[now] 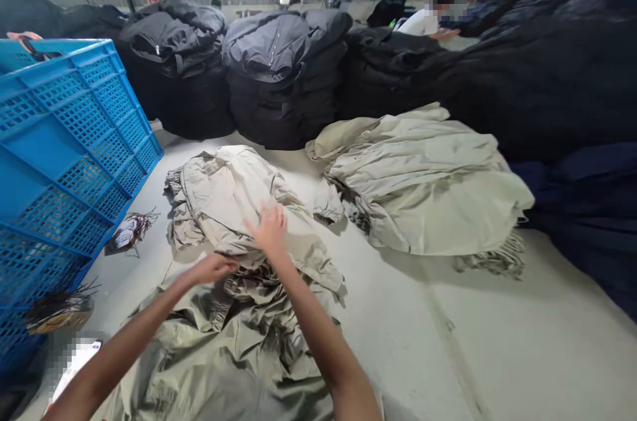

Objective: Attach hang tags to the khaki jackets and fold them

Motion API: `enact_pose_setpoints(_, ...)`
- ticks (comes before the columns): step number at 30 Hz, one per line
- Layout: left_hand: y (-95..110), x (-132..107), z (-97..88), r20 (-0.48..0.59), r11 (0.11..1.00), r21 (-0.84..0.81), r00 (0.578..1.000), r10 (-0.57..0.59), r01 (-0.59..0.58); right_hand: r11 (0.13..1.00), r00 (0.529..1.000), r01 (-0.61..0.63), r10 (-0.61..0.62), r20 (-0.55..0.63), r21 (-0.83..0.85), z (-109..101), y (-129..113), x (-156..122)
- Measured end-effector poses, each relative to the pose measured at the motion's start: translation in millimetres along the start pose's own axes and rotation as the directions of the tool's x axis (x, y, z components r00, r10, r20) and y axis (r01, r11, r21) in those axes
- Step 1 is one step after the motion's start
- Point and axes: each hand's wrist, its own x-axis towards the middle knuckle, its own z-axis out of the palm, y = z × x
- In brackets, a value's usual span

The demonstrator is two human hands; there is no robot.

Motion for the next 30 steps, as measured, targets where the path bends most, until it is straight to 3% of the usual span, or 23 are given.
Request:
enact_pose_setpoints(2, -29.9, -16.2, -35.7, -0.210, 0.992, -0.025, 0.970, -0.127, 0.124, 0.991, 0.989, 0.128, -0.125, 0.085, -0.037, 12.3, -16.8, -35.2)
enact_pose_setpoints(4, -60.1, -20.0, -65.0, -0.453, 0.962, -0.019, 0.856, -0.250, 0.271, 0.984, 0.979, 0.164, -0.153, 0.137, -0.072, 28.6, -25.9, -55.7)
enact_pose_setpoints(6, -87.1, -13.1, -85.4, -0.582, 0.915, 0.053, 0.757, -0.297, 0.400, 0.979, 0.974, 0.169, -0.148, 0.173, -0.114, 43.2, -21.7, -60.5)
enact_pose_setpoints(7, -98.6, -7.7, -91.7, -0.598, 0.888, 0.121, 0.747, -0.291, 0.443, 0.975, 0.970, 0.178, -0.151, 0.192, -0.135, 48.6, -14.1, -58.2)
enact_pose_setpoints(8, -108.3, -2.1, -95.5, -0.584, 0.861, 0.206, 0.765, -0.273, 0.465, 0.969, 0.965, 0.192, -0.157, 0.212, -0.153, 52.3, -3.1, -53.5)
enact_pose_setpoints(11, -123.1, 11.4, -92.8, -0.435, 0.803, 0.425, 0.872, -0.224, 0.418, 0.959, 0.948, 0.220, -0.167, 0.272, -0.179, 53.6, 40.2, -25.7)
enact_pose_setpoints(14, -112.6, 22.0, -81.0, -0.259, 0.846, 0.440, 0.944, -0.202, 0.302, 0.966, 0.952, 0.165, -0.103, 0.290, -0.198, 46.6, 76.2, 19.9)
enact_pose_setpoints(16, -97.5, 30.4, -77.4, -0.154, 0.909, 0.380, 0.981, -0.119, 0.170, 0.969, 0.976, 0.024, 0.031, 0.216, -0.247, 42.5, 84.7, 49.4)
enact_pose_setpoints(17, -90.8, 34.8, -78.0, -0.157, 0.927, 0.359, 0.986, -0.057, 0.110, 0.964, 0.985, -0.028, 0.071, 0.155, -0.265, 41.4, 83.5, 59.4)
enact_pose_setpoints(19, -84.4, 42.1, -82.4, -0.260, 0.925, 0.374, 0.965, 0.041, 0.062, 0.962, 0.997, -0.030, 0.048, 0.061, -0.270, 42.2, 73.6, 64.6)
enact_pose_setpoints(22, -99.0, 48.5, -86.8, -0.421, 0.866, 0.460, 0.907, 0.016, 0.198, 0.963, 0.985, 0.157, -0.135, 0.109, -0.219, 56.3, 56.9, 40.1)
enact_pose_setpoints(24, -120.0, 53.4, -82.5, -0.413, 0.822, 0.470, 0.903, -0.119, 0.323, 0.963, 0.962, 0.197, -0.155, 0.223, -0.181, 73.5, 55.6, 21.5)
enact_pose_setpoints(26, -140.8, 63.2, -76.0, -0.363, 0.792, 0.452, 0.896, -0.257, 0.411, 0.972, 0.945, 0.156, -0.095, 0.314, -0.178, 91.8, 62.6, 18.4)
enact_pose_setpoints(30, -156.4, 101.9, -86.1, -0.292, 0.766, 0.400, 0.862, -0.414, 0.503, 0.984, 0.921, 0.051, 0.020, 0.389, -0.172, 110.5, 75.6, 69.6)
